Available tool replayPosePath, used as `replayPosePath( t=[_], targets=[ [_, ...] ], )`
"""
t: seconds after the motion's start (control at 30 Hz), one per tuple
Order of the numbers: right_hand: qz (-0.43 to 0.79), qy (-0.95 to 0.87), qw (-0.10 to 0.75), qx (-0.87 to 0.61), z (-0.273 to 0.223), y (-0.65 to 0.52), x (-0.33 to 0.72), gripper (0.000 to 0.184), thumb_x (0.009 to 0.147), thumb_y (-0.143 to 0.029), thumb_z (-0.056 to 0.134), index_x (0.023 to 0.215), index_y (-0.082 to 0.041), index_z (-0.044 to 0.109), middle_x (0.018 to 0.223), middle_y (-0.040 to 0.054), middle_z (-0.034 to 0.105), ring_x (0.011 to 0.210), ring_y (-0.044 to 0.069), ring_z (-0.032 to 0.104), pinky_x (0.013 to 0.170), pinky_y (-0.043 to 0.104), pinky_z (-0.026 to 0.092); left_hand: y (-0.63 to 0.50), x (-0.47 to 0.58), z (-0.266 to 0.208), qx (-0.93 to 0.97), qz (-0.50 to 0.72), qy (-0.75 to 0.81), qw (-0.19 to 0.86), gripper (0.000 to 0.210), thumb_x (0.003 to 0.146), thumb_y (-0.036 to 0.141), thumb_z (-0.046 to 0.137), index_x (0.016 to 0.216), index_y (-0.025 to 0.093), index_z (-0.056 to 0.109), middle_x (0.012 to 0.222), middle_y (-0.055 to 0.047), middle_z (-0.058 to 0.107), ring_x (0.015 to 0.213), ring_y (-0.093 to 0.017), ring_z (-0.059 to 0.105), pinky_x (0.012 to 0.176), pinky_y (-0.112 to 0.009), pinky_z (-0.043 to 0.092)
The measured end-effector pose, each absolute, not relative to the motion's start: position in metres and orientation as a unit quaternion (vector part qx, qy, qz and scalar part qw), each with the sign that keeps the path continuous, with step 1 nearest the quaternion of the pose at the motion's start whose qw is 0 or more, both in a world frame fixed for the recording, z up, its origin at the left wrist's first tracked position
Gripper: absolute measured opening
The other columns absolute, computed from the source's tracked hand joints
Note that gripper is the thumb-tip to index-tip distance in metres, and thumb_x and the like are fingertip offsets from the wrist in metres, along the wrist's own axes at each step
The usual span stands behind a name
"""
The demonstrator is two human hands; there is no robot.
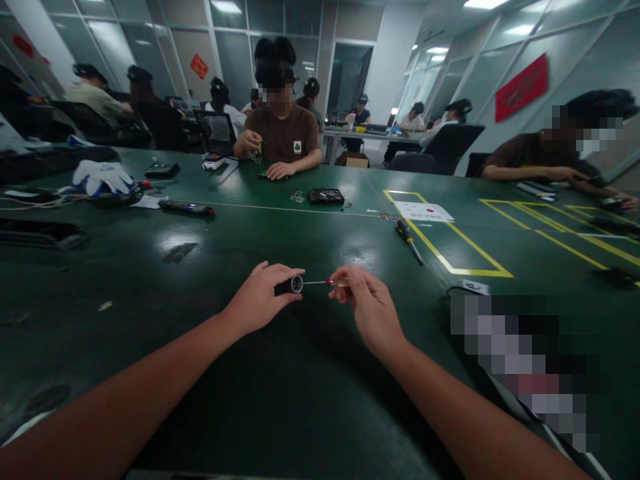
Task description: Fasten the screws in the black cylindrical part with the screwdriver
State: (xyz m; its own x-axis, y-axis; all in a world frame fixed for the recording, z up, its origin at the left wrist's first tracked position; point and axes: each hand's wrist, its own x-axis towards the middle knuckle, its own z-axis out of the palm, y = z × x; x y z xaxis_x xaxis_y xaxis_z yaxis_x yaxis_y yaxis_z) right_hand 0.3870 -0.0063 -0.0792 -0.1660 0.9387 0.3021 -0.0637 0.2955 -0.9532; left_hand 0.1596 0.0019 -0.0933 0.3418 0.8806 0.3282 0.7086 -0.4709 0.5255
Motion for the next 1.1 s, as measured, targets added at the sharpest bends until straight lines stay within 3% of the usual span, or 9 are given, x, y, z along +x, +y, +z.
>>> replayPosePath(
  t=[0.13,0.23,0.33,0.43,0.5,0.77,1.1],
  targets=[
    [0.486,-0.541,0.571,-0.381,-0.083,-0.002,0.385,0.019,0.093,-0.042,0.065,0.099,-0.025,0.071,0.084,0.0013,0.069,0.078,0.017,0.064,0.076,0.033,0.052,0.000,0.161,-0.090,0.804,0.290,0.498,0.144,0.043,0.092,0.031,0.070,0.135,0.030,0.063,0.129,-0.005,0.069,0.121,-0.026,0.061,0.119,-0.060,0.027],
    [0.515,-0.501,0.585,-0.375,-0.090,0.004,0.383,0.023,0.090,-0.045,0.068,0.096,-0.022,0.070,0.088,0.0025,0.070,0.081,0.018,0.066,0.081,0.035,0.054,-0.001,0.162,-0.088,0.805,0.282,0.503,0.144,0.044,0.092,0.030,0.069,0.135,0.030,0.063,0.130,-0.006,0.068,0.123,-0.027,0.061,0.121,-0.062,0.024],
    [0.566,-0.438,0.583,-0.384,-0.097,0.012,0.384,0.025,0.090,-0.046,0.068,0.091,-0.021,0.069,0.081,0.0023,0.068,0.073,0.017,0.065,0.079,0.036,0.056,0.000,0.161,-0.088,0.809,0.274,0.501,0.138,0.043,0.092,0.029,0.069,0.135,0.029,0.064,0.130,-0.006,0.068,0.124,-0.027,0.060,0.121,-0.063,0.022],
    [0.679,-0.347,0.520,-0.385,-0.099,0.020,0.390,0.025,0.093,-0.042,0.064,0.084,-0.019,0.065,0.068,-0.0002,0.061,0.060,0.015,0.059,0.079,0.041,0.059,0.002,0.161,-0.088,0.808,0.275,0.505,0.128,0.043,0.093,0.027,0.067,0.135,0.029,0.064,0.130,-0.006,0.068,0.123,-0.027,0.060,0.120,-0.062,0.026],
    [0.688,-0.316,0.534,-0.377,-0.099,0.023,0.394,0.022,0.092,-0.039,0.064,0.082,-0.019,0.064,0.067,-0.0014,0.059,0.058,0.013,0.057,0.080,0.039,0.059,0.003,0.161,-0.088,0.806,0.276,0.509,0.126,0.043,0.093,0.026,0.067,0.135,0.029,0.064,0.129,-0.006,0.068,0.122,-0.027,0.060,0.119,-0.062,0.028],
    [0.547,-0.427,0.615,-0.375,-0.099,0.019,0.389,0.023,0.092,-0.044,0.065,0.092,-0.020,0.067,0.080,0.0003,0.066,0.072,0.014,0.063,0.074,0.031,0.054,0.003,0.162,-0.090,0.801,0.267,0.520,0.129,0.043,0.091,0.027,0.070,0.133,0.030,0.065,0.128,-0.003,0.069,0.121,-0.026,0.061,0.120,-0.061,0.029],
    [0.329,-0.655,0.520,-0.440,-0.084,0.002,0.393,0.022,0.103,-0.040,0.049,0.103,-0.022,0.063,0.088,0.0035,0.070,0.081,0.019,0.067,0.077,0.035,0.051,0.003,0.162,-0.091,0.797,0.245,0.534,0.138,0.044,0.090,0.028,0.072,0.133,0.032,0.065,0.127,-0.001,0.069,0.121,-0.025,0.061,0.121,-0.060,0.025]
  ],
)
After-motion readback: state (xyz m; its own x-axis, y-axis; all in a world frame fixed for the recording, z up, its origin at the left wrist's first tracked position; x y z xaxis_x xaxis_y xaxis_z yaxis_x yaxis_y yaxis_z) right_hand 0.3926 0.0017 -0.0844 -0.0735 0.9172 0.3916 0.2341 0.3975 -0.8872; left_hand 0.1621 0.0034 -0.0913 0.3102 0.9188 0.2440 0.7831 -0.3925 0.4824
